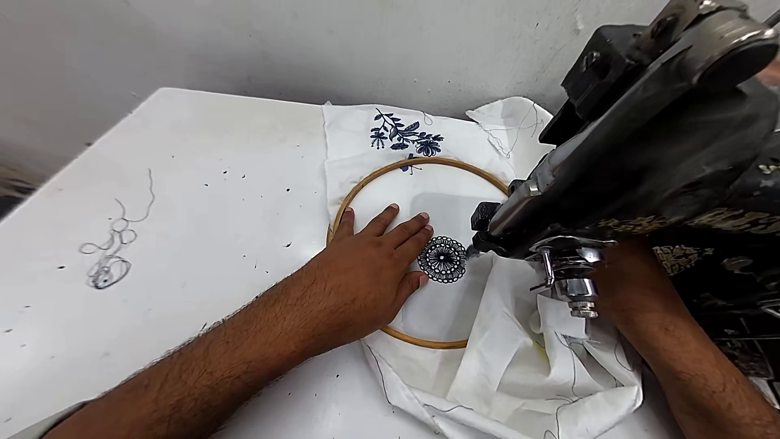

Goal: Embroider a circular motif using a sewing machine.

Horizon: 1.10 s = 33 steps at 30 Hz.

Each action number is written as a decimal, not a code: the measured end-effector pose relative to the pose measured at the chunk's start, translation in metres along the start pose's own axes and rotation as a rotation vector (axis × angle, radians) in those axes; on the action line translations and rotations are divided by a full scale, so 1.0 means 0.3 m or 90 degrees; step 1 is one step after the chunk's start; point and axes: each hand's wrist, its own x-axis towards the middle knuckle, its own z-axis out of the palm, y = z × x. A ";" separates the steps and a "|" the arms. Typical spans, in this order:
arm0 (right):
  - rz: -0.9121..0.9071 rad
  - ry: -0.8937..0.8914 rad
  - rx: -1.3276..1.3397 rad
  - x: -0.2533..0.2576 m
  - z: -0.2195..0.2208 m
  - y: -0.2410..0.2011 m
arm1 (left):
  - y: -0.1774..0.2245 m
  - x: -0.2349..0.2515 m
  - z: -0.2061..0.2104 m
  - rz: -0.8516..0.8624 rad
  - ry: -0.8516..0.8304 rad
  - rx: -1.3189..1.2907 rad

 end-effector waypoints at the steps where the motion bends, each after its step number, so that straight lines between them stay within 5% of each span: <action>1: 0.010 -0.008 -0.005 -0.002 -0.004 -0.007 | 0.003 -0.004 -0.001 0.002 0.001 -0.002; 14: 0.077 -0.027 0.006 -0.008 -0.018 -0.043 | 0.004 -0.007 -0.009 0.002 -0.010 -0.003; 20: -0.004 0.017 0.025 0.000 0.002 -0.009 | -0.009 0.004 -0.007 -0.005 -0.006 -0.005; 28: 0.081 -0.023 0.027 -0.006 -0.012 -0.039 | 0.000 -0.007 -0.012 -0.004 -0.015 -0.003; 33: 0.018 0.003 0.028 -0.002 0.002 -0.009 | -0.002 0.002 -0.003 -0.008 0.000 -0.005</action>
